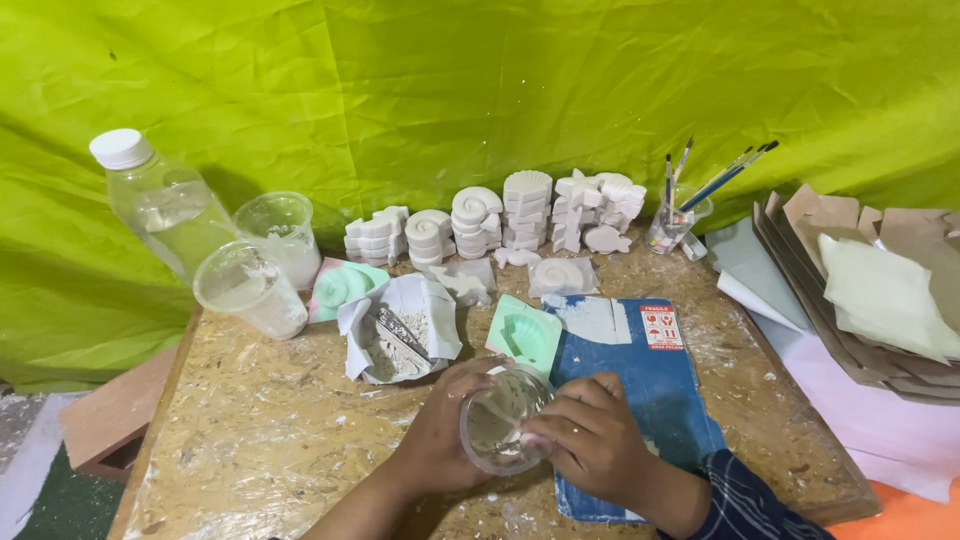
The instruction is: Mixing plaster powder with water in a plastic cup and stirring it to create a liquid mixture for molding.
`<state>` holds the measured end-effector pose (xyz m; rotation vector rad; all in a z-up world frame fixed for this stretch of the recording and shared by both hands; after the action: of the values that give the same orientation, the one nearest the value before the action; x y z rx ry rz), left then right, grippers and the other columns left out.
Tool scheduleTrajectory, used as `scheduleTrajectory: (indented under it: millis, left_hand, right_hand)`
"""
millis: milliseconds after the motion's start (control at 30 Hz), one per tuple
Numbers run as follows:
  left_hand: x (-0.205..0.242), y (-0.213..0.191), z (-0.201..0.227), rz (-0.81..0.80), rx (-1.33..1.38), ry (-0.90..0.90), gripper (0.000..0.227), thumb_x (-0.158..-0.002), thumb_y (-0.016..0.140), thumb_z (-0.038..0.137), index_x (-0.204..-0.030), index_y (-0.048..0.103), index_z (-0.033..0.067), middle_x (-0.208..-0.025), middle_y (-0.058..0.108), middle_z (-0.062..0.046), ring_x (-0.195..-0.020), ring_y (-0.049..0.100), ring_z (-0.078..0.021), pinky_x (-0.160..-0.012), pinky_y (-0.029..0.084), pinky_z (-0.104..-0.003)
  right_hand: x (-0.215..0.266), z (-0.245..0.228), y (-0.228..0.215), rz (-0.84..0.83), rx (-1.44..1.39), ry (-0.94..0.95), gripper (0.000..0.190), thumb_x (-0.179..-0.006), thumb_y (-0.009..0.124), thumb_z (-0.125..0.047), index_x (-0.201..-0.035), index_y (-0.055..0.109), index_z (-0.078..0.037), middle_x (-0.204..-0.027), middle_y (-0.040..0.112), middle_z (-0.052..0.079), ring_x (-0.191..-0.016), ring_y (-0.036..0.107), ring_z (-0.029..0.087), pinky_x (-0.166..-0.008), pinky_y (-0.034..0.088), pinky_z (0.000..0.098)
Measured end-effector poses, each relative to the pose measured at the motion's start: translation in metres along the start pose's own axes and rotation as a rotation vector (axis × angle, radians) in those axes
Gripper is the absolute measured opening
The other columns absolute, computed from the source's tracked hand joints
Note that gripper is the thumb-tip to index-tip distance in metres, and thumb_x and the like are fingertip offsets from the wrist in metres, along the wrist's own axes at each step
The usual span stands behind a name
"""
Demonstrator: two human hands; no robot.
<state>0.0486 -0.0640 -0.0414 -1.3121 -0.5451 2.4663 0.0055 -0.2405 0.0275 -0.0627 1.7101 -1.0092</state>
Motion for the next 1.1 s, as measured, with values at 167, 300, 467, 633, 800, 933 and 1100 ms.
scheduleTrajectory:
  millis: [167,300,467,633,800,933,1100]
  left_hand:
    - [-0.007,-0.008,0.009,-0.011,0.044,-0.024,0.096,-0.067,0.095,0.037,-0.139,0.040,0.0089,-0.144,0.054,-0.019,-0.136,0.054,-0.0383,-0.116,0.042,-0.053]
    - [0.000,-0.002,-0.002,-0.022,0.022,-0.014,0.099,-0.065,0.096,0.035,-0.141,0.037,0.0106,-0.141,0.055,-0.017,-0.134,0.055,-0.0368,-0.116,0.043,-0.052]
    - [-0.002,-0.004,0.004,-0.022,-0.017,0.012,0.096,-0.067,0.095,0.038,-0.138,0.038,0.0091,-0.140,0.054,-0.020,-0.131,0.055,-0.0377,-0.112,0.046,-0.051]
    - [0.002,-0.002,0.001,-0.048,-0.019,-0.012,0.104,-0.066,0.096,0.038,-0.144,0.034,0.0093,-0.145,0.051,-0.020,-0.136,0.051,-0.0391,-0.116,0.044,-0.053]
    - [-0.001,-0.004,0.005,-0.018,-0.009,0.024,0.098,-0.070,0.095,0.036,-0.143,0.034,0.0123,-0.138,0.055,-0.020,-0.130,0.056,-0.0389,-0.110,0.049,-0.052]
    - [-0.006,-0.008,0.011,-0.004,-0.022,0.040,0.095,-0.071,0.096,0.036,-0.141,0.036,0.0126,-0.137,0.055,-0.020,-0.130,0.055,-0.0393,-0.108,0.049,-0.051]
    - [-0.002,-0.006,0.006,-0.002,-0.027,0.053,0.097,-0.067,0.096,0.036,-0.140,0.037,0.0098,-0.139,0.054,-0.021,-0.130,0.055,-0.0380,-0.111,0.047,-0.050]
  right_hand:
    - [0.012,0.013,-0.007,0.103,-0.052,0.088,0.023,-0.099,0.057,-0.035,-0.091,0.073,-0.020,-0.079,0.071,-0.005,-0.076,0.058,0.017,-0.075,0.035,0.0359]
    - [0.010,0.007,-0.003,0.065,-0.093,0.035,0.024,-0.100,0.056,-0.037,-0.090,0.072,-0.022,-0.078,0.067,-0.006,-0.078,0.056,0.016,-0.077,0.034,0.0355]
    - [0.015,0.001,0.011,-0.025,0.015,-0.074,0.018,-0.089,0.080,-0.031,-0.104,0.072,-0.026,-0.100,0.070,-0.008,-0.090,0.057,0.019,-0.076,0.033,0.0368]
    - [0.017,0.003,0.013,-0.039,0.116,-0.075,0.029,-0.081,0.075,-0.008,-0.104,0.073,-0.025,-0.103,0.070,-0.008,-0.090,0.057,0.022,-0.072,0.030,0.0396]
    - [0.017,0.002,0.007,0.071,0.104,-0.047,0.023,-0.090,0.073,-0.013,-0.106,0.076,-0.030,-0.101,0.073,-0.009,-0.088,0.057,0.021,-0.077,0.030,0.0385]
    - [0.010,-0.002,0.014,0.009,0.140,-0.054,0.024,-0.091,0.070,-0.010,-0.099,0.075,-0.033,-0.101,0.072,-0.015,-0.086,0.055,0.019,-0.071,0.027,0.0377]
    - [0.015,-0.002,0.019,-0.089,0.064,-0.047,0.030,-0.080,0.072,-0.005,-0.099,0.075,-0.028,-0.103,0.073,-0.013,-0.090,0.054,0.020,-0.071,0.030,0.0387]
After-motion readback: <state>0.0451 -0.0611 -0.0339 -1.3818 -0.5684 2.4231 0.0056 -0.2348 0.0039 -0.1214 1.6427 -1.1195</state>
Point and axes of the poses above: each hand's wrist, its own x-axis away from the middle knuckle, its own y-axis out of the palm, z = x × y, the point moved 5 cm from there along -x, towards the middle knuckle
